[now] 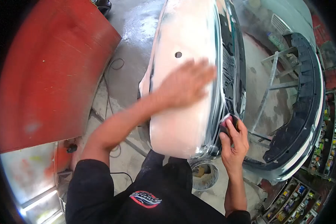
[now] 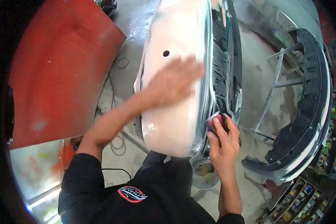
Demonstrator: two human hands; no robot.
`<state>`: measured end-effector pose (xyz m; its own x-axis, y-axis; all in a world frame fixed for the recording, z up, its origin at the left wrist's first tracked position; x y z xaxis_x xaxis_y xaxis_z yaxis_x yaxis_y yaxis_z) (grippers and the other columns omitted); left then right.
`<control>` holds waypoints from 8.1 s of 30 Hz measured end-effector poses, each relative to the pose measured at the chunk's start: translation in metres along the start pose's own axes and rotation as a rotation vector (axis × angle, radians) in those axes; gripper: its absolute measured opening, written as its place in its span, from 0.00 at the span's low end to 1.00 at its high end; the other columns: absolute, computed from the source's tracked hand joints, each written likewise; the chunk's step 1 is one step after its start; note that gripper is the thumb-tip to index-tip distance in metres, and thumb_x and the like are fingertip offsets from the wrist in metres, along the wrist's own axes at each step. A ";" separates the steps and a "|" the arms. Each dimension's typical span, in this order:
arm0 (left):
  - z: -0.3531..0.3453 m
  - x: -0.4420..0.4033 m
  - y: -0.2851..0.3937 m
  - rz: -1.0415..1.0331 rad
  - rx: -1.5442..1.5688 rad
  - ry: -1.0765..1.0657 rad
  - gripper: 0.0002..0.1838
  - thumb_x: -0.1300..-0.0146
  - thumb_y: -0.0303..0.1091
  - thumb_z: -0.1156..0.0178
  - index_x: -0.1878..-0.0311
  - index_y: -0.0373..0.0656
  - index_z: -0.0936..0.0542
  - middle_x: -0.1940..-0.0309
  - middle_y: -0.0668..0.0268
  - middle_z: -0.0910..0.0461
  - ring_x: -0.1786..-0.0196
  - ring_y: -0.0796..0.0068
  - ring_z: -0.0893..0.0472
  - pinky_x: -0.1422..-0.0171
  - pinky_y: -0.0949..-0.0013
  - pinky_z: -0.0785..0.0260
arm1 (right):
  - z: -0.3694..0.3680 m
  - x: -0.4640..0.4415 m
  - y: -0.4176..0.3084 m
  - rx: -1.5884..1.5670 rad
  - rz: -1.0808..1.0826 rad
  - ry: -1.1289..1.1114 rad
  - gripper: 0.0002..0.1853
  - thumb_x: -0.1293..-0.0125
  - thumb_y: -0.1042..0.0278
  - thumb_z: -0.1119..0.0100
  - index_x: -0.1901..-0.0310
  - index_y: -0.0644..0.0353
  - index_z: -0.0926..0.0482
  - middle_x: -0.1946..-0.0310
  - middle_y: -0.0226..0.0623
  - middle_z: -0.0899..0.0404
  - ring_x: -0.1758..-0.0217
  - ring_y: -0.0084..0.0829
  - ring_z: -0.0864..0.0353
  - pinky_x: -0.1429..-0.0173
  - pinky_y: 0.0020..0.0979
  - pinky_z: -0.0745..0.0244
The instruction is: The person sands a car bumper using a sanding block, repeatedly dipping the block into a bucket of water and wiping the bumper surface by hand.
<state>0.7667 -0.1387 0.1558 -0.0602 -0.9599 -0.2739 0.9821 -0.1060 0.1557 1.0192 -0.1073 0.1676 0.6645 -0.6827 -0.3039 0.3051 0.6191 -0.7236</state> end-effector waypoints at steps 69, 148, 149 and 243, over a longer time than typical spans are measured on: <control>-0.004 -0.077 -0.214 0.454 0.004 0.415 0.32 0.21 0.57 0.52 0.21 0.54 0.27 0.17 0.61 0.34 0.15 0.51 0.41 0.12 0.47 0.51 | -0.084 -0.270 0.007 0.337 0.358 -0.001 0.20 0.33 0.73 0.33 0.39 0.54 0.15 0.38 0.48 0.19 0.37 0.53 0.20 0.33 0.47 0.27; 0.006 -0.076 -0.202 0.533 0.087 0.325 0.33 0.19 0.58 0.52 0.20 0.49 0.29 0.17 0.56 0.37 0.14 0.47 0.44 0.12 0.41 0.54 | -0.123 -0.482 0.050 0.424 0.446 0.034 0.16 0.28 0.65 0.36 0.44 0.62 0.13 0.48 0.51 0.13 0.47 0.53 0.13 0.42 0.43 0.19; 0.007 -0.076 -0.202 0.525 0.077 0.323 0.33 0.19 0.58 0.52 0.20 0.49 0.29 0.17 0.56 0.37 0.14 0.47 0.44 0.12 0.41 0.54 | -0.125 -0.487 0.049 0.433 0.435 0.064 0.16 0.28 0.64 0.36 0.44 0.62 0.13 0.48 0.52 0.13 0.47 0.54 0.13 0.42 0.44 0.19; 0.014 -0.079 -0.201 0.494 0.095 0.360 0.32 0.20 0.56 0.50 0.21 0.48 0.28 0.18 0.54 0.35 0.15 0.45 0.41 0.13 0.39 0.52 | -0.139 -0.502 0.050 0.522 0.390 0.153 0.19 0.26 0.53 0.37 0.43 0.57 0.12 0.48 0.50 0.12 0.46 0.56 0.13 0.40 0.49 0.20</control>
<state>0.5715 -0.0455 0.1596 0.4779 -0.7554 -0.4484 0.8575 0.2903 0.4248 0.6064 0.2121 0.1981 0.7006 -0.3943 -0.5947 0.3778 0.9120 -0.1596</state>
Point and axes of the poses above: each hand's wrist, its own x-axis away from the middle knuckle, its own z-axis out of the back of the hand, y = z × x, the point moved 5 cm from there along -x, towards the middle knuckle
